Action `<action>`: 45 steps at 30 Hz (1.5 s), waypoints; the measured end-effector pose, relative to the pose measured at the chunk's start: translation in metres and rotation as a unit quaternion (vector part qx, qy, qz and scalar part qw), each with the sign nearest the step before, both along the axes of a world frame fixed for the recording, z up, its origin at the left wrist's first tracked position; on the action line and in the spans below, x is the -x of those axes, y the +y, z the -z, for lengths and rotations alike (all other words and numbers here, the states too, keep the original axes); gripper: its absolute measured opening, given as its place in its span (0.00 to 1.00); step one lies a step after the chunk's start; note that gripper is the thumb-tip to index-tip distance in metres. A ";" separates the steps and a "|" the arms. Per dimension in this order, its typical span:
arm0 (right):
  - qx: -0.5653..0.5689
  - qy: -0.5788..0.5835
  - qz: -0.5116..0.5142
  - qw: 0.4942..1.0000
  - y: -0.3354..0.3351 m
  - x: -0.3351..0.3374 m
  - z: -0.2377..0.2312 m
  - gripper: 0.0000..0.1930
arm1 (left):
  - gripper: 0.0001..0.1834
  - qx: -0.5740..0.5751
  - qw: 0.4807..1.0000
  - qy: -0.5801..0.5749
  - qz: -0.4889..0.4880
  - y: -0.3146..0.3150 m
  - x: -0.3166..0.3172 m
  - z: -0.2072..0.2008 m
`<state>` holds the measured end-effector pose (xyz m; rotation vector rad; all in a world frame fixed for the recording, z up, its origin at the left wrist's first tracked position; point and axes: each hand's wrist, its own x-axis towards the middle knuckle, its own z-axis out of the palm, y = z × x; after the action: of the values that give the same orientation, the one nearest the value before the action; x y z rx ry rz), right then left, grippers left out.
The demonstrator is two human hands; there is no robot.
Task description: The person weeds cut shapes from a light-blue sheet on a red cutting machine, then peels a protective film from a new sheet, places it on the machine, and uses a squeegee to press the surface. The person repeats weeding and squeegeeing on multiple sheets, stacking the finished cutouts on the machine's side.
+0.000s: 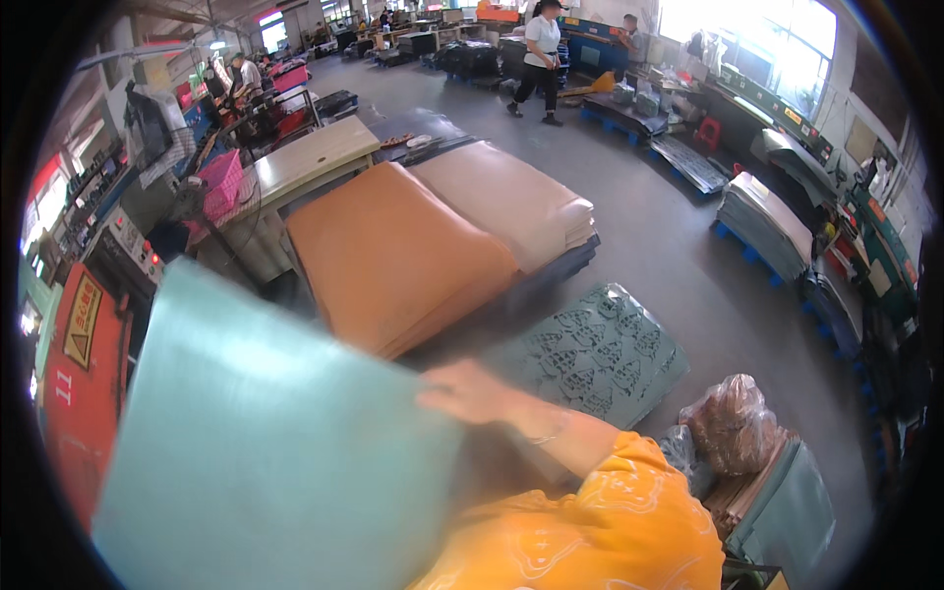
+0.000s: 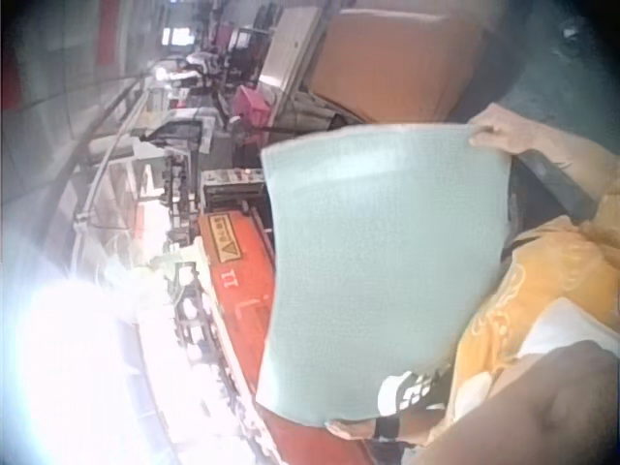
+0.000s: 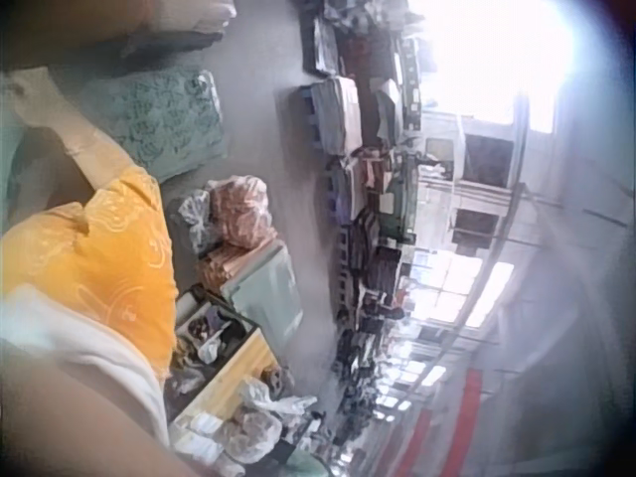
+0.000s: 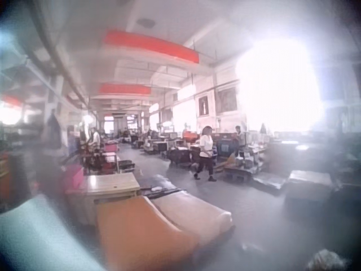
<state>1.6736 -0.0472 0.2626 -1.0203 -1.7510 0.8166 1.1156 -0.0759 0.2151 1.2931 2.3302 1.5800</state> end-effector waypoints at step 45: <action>0.278 -0.389 0.494 0.727 0.680 -0.393 0.336 0.31 | 0.23 0.256 0.929 -0.144 0.227 0.673 -0.382 0.374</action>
<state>2.0665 0.6323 -0.0730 -2.6785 -1.1744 0.1499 1.4979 0.5975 -0.1587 1.2422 1.8917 0.8703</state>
